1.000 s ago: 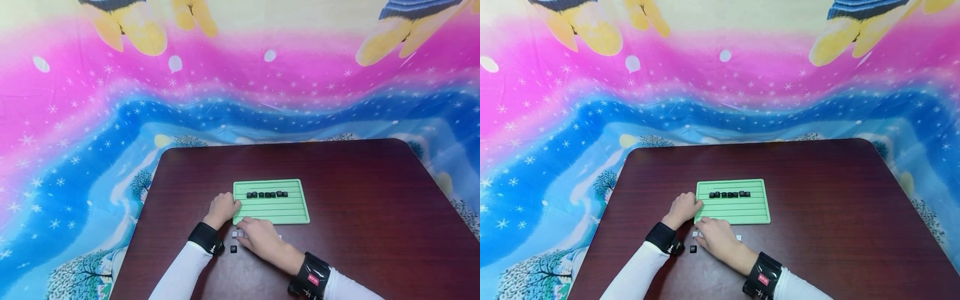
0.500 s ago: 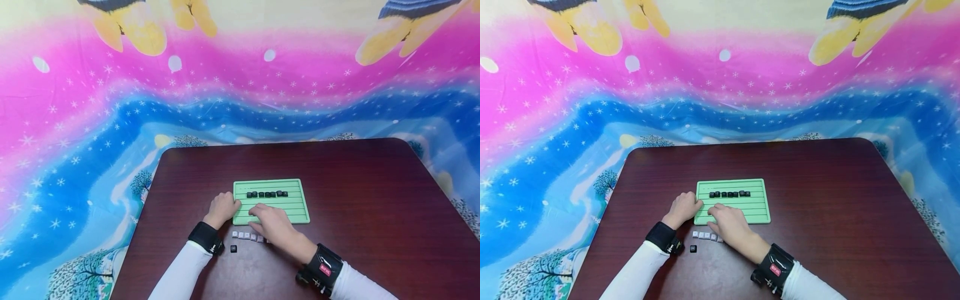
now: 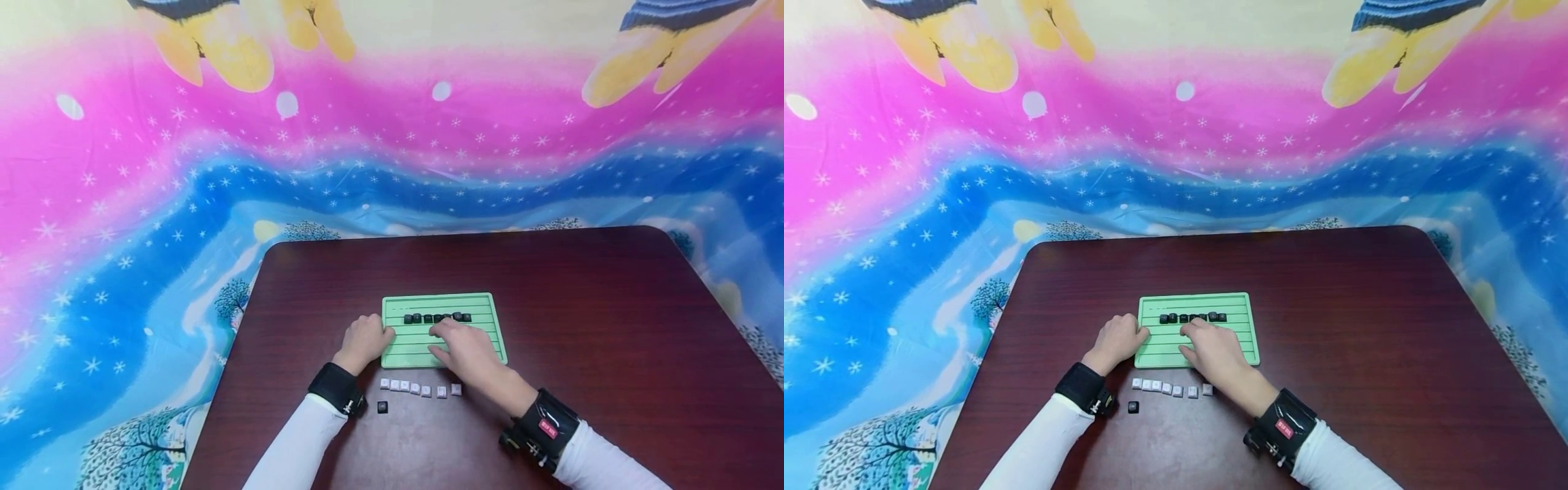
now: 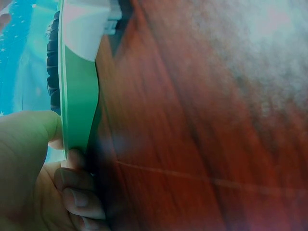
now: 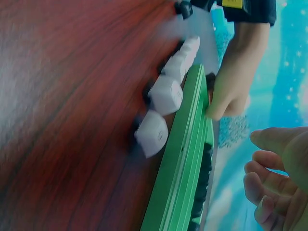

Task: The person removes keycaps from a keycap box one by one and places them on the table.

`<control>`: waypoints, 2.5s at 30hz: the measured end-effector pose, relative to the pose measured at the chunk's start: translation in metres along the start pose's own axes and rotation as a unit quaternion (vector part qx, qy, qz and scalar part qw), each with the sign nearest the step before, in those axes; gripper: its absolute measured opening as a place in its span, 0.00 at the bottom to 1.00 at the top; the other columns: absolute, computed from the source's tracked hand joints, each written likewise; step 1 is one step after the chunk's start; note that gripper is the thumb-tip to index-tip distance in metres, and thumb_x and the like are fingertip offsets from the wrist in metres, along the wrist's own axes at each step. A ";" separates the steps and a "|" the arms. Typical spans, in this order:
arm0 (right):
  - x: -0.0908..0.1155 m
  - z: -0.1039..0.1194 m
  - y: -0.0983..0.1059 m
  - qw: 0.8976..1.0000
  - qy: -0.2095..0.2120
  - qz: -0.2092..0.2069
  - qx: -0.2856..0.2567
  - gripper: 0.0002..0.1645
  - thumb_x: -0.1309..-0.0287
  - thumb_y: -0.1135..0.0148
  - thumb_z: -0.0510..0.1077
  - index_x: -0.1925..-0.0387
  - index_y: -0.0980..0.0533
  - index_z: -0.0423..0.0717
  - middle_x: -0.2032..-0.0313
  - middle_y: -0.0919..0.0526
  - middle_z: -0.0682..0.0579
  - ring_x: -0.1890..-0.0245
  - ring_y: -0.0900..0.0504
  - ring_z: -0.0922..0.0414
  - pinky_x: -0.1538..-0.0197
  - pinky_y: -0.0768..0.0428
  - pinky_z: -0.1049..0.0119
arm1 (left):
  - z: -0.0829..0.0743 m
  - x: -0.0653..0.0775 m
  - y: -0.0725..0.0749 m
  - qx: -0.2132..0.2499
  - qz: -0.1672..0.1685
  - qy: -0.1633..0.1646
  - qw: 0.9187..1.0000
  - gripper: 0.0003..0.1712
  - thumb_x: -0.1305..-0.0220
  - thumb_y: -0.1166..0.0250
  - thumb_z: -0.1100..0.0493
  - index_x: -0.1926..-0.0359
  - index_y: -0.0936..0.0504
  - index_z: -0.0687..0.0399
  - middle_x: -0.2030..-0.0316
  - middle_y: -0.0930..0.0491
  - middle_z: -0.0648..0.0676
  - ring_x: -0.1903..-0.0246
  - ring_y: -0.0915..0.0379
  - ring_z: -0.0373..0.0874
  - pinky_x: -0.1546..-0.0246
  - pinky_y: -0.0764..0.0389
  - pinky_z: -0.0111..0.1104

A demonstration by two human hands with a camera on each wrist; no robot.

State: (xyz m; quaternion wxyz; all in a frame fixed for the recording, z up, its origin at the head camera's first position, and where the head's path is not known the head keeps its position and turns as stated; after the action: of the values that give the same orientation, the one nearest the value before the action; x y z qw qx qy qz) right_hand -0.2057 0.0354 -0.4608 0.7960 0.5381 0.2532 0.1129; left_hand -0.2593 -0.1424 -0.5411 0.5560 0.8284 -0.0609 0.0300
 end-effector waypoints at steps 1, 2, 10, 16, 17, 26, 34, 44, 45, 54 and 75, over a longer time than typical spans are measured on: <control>-0.001 -0.003 0.000 1.000 -0.004 0.001 -0.003 0.15 0.47 0.25 0.48 0.58 0.16 0.49 0.61 0.13 0.55 0.66 0.13 0.57 0.74 0.22 0.65 | 0.000 0.000 0.000 0.000 -0.001 -0.001 1.000 0.24 0.38 0.43 0.54 0.86 0.42 0.48 0.85 0.48 0.46 0.85 0.48 0.42 0.83 0.42 0.33; -0.001 -0.006 -0.001 1.000 -0.008 0.002 -0.007 0.15 0.47 0.25 0.48 0.58 0.16 0.49 0.60 0.13 0.54 0.66 0.13 0.57 0.75 0.22 0.65 | -0.001 0.000 0.001 0.001 -0.003 -0.001 1.000 0.23 0.38 0.43 0.54 0.86 0.43 0.48 0.85 0.49 0.46 0.85 0.48 0.42 0.83 0.42 0.33; -0.005 -0.035 -0.004 0.999 -0.047 0.002 -0.001 0.15 0.46 0.26 0.48 0.56 0.16 0.49 0.58 0.12 0.52 0.65 0.13 0.55 0.73 0.21 0.62 | -0.001 0.001 0.001 0.007 -0.006 -0.003 1.000 0.23 0.38 0.43 0.55 0.87 0.42 0.48 0.85 0.49 0.46 0.85 0.49 0.42 0.83 0.42 0.33; -0.008 -0.052 -0.003 0.997 -0.074 0.008 -0.006 0.16 0.44 0.27 0.48 0.54 0.16 0.49 0.54 0.13 0.51 0.64 0.13 0.55 0.78 0.26 0.66 | 0.000 -0.001 -0.001 0.004 -0.004 0.001 1.000 0.22 0.37 0.43 0.54 0.85 0.41 0.49 0.84 0.45 0.47 0.84 0.45 0.43 0.82 0.40 0.34; -0.009 -0.055 -0.002 0.997 -0.078 0.008 -0.008 0.16 0.44 0.27 0.48 0.54 0.16 0.49 0.55 0.13 0.51 0.65 0.13 0.55 0.79 0.27 0.67 | 0.001 -0.001 -0.001 0.004 -0.002 0.001 1.000 0.22 0.37 0.43 0.53 0.84 0.40 0.49 0.84 0.45 0.47 0.84 0.45 0.43 0.82 0.40 0.34; -0.012 -0.082 -0.005 0.993 -0.115 0.014 -0.011 0.19 0.43 0.28 0.48 0.51 0.17 0.48 0.50 0.14 0.46 0.75 0.18 0.56 0.82 0.33 0.67 | 0.000 -0.001 0.000 0.011 0.001 -0.001 1.000 0.21 0.38 0.44 0.54 0.84 0.41 0.49 0.84 0.47 0.46 0.84 0.49 0.42 0.82 0.43 0.34; -0.013 -0.096 -0.016 0.989 -0.137 0.060 -0.002 0.23 0.44 0.27 0.48 0.47 0.19 0.48 0.46 0.16 0.43 0.67 0.15 0.50 0.77 0.26 0.61 | 0.001 0.000 -0.001 0.007 0.005 0.002 1.000 0.21 0.38 0.44 0.53 0.84 0.40 0.49 0.84 0.46 0.47 0.84 0.46 0.43 0.82 0.41 0.34; -0.012 -0.102 -0.029 0.986 -0.143 0.089 0.010 0.23 0.42 0.29 0.47 0.45 0.19 0.47 0.47 0.17 0.43 0.67 0.16 0.51 0.77 0.25 0.61 | 0.001 -0.001 -0.003 0.006 0.007 0.001 1.000 0.22 0.37 0.43 0.53 0.85 0.40 0.48 0.85 0.47 0.46 0.85 0.48 0.42 0.82 0.42 0.33; -0.012 -0.103 -0.029 0.986 -0.143 0.090 0.011 0.22 0.41 0.30 0.46 0.46 0.19 0.47 0.47 0.17 0.43 0.66 0.16 0.51 0.76 0.25 0.60 | 0.001 -0.001 -0.003 0.006 0.008 0.001 1.000 0.22 0.36 0.43 0.53 0.85 0.40 0.48 0.85 0.47 0.46 0.85 0.48 0.42 0.82 0.43 0.33; -0.014 -0.102 -0.030 0.986 -0.136 0.094 0.019 0.17 0.40 0.31 0.43 0.49 0.16 0.47 0.48 0.16 0.45 0.59 0.14 0.49 0.71 0.21 0.57 | 0.001 -0.001 -0.002 0.009 0.008 -0.001 1.000 0.22 0.37 0.43 0.53 0.85 0.41 0.48 0.85 0.47 0.46 0.85 0.50 0.41 0.82 0.44 0.33; -0.015 -0.090 -0.012 0.992 -0.115 0.044 0.015 0.15 0.38 0.31 0.45 0.51 0.16 0.48 0.50 0.15 0.47 0.60 0.13 0.51 0.73 0.22 0.60 | -0.001 0.002 0.001 0.008 0.003 -0.007 1.000 0.24 0.37 0.42 0.54 0.86 0.42 0.48 0.85 0.48 0.45 0.85 0.50 0.41 0.83 0.44 0.32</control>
State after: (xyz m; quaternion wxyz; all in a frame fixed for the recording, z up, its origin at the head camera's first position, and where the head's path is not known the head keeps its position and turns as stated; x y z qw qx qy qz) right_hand -0.2664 0.0956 -0.4942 0.8061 0.5697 0.1380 0.0814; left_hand -0.2576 -0.1422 -0.5397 0.5489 0.8328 -0.0670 0.0267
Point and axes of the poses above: each hand's wrist, its own x-axis away from the middle knuckle, its own y-axis out of the back of the hand, z = x × y, the point moved 9 cm from there along -x, towards the middle knuckle
